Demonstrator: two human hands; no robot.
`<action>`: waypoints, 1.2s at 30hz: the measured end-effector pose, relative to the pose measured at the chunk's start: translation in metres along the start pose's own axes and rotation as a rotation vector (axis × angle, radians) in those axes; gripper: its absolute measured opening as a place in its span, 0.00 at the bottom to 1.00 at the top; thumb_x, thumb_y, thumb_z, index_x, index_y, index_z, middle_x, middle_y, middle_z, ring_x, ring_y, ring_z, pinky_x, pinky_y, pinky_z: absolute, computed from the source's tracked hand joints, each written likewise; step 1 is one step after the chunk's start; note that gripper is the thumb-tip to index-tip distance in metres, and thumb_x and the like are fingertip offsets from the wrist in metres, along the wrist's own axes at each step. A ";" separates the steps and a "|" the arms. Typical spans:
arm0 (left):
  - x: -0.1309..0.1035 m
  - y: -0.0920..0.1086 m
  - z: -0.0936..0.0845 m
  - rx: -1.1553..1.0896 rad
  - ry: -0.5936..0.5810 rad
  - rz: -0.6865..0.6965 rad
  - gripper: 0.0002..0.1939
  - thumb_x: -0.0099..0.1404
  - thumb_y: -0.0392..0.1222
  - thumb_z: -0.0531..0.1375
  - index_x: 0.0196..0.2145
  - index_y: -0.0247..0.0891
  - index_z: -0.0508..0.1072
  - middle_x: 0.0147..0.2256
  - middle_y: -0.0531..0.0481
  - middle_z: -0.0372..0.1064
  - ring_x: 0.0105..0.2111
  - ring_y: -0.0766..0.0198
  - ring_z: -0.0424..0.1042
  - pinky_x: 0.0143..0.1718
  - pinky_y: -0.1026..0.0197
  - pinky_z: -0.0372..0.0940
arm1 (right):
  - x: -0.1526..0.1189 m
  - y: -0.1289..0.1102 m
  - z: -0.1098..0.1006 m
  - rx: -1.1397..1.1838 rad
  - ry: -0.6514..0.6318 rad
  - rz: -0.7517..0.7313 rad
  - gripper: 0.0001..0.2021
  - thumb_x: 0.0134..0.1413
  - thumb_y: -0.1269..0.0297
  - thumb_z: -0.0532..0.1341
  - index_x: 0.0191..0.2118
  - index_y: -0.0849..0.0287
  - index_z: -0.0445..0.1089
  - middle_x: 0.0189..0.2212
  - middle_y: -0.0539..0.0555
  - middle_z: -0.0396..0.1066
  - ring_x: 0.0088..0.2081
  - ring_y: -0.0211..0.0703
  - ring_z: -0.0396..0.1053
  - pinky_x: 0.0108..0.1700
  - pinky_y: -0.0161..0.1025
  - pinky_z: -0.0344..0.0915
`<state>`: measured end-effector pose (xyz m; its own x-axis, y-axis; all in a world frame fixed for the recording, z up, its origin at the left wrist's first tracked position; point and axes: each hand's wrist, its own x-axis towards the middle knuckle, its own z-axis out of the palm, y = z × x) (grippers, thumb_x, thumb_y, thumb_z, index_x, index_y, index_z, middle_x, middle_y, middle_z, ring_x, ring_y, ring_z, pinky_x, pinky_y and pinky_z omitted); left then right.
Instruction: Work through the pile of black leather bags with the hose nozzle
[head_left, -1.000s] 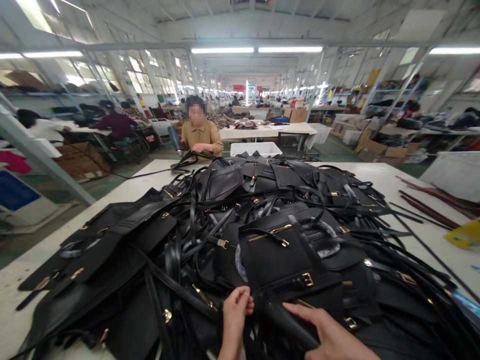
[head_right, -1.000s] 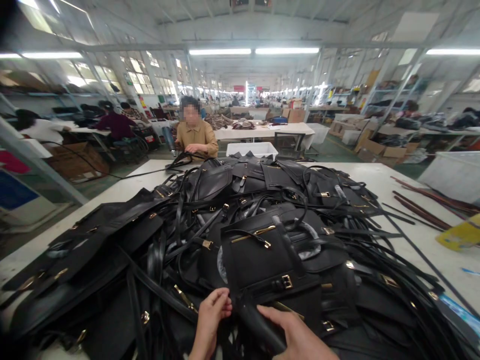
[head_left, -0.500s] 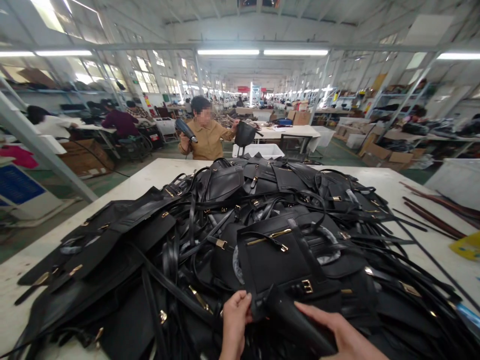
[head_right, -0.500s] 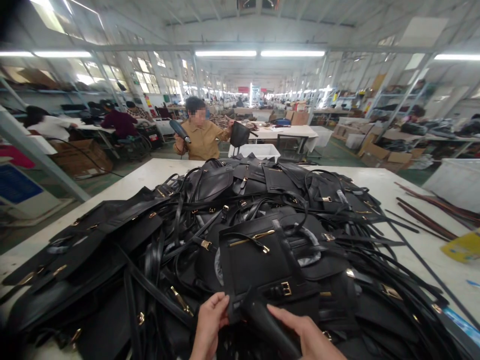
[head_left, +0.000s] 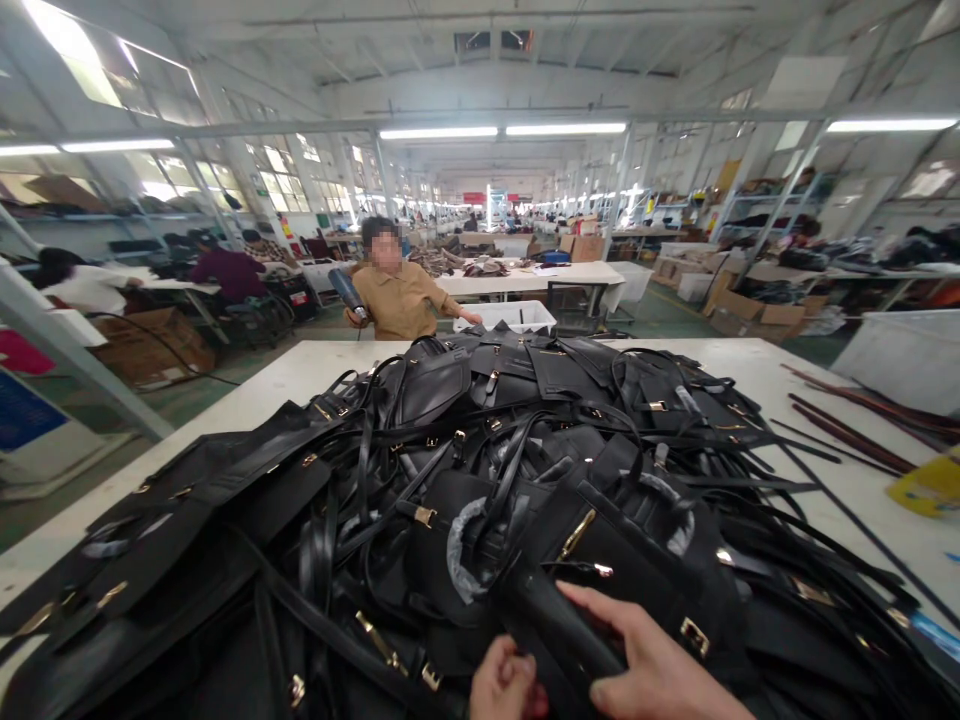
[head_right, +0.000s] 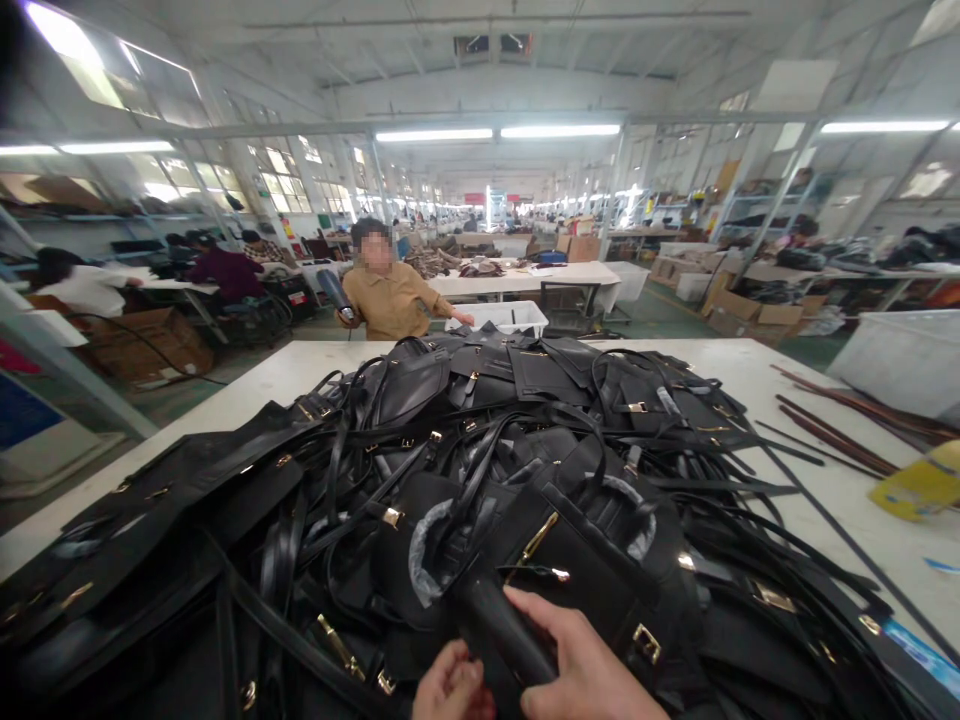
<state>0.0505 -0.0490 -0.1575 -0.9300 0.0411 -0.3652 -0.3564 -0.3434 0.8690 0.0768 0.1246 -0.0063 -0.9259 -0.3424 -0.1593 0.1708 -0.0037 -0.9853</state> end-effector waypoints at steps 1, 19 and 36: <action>0.006 0.013 0.000 -0.004 0.059 0.051 0.24 0.39 0.52 0.67 0.33 0.38 0.71 0.17 0.56 0.62 0.17 0.67 0.64 0.19 0.65 0.61 | 0.000 -0.004 0.000 -0.017 0.007 0.005 0.40 0.29 0.83 0.55 0.56 0.55 0.57 0.42 0.48 0.71 0.29 0.35 0.69 0.26 0.26 0.62; 0.037 0.071 0.000 0.103 0.020 0.052 0.16 0.44 0.50 0.64 0.24 0.34 0.71 0.20 0.53 0.68 0.20 0.68 0.66 0.20 0.67 0.59 | -0.016 0.024 -0.008 -0.133 -0.023 -0.018 0.33 0.35 0.69 0.68 0.53 0.54 0.63 0.54 0.54 0.63 0.55 0.53 0.57 0.57 0.44 0.52; 0.018 0.076 0.011 0.050 0.031 -0.007 0.16 0.42 0.48 0.66 0.26 0.34 0.72 0.20 0.53 0.69 0.20 0.68 0.67 0.19 0.68 0.60 | -0.004 -0.013 -0.007 0.173 0.160 -0.117 0.39 0.34 0.82 0.56 0.57 0.52 0.54 0.42 0.48 0.70 0.28 0.34 0.68 0.21 0.26 0.61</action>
<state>0.0054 -0.0644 -0.0943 -0.9244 0.0139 -0.3813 -0.3681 -0.2956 0.8815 0.0754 0.1329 0.0069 -0.9819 -0.1775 -0.0659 0.1015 -0.1998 -0.9746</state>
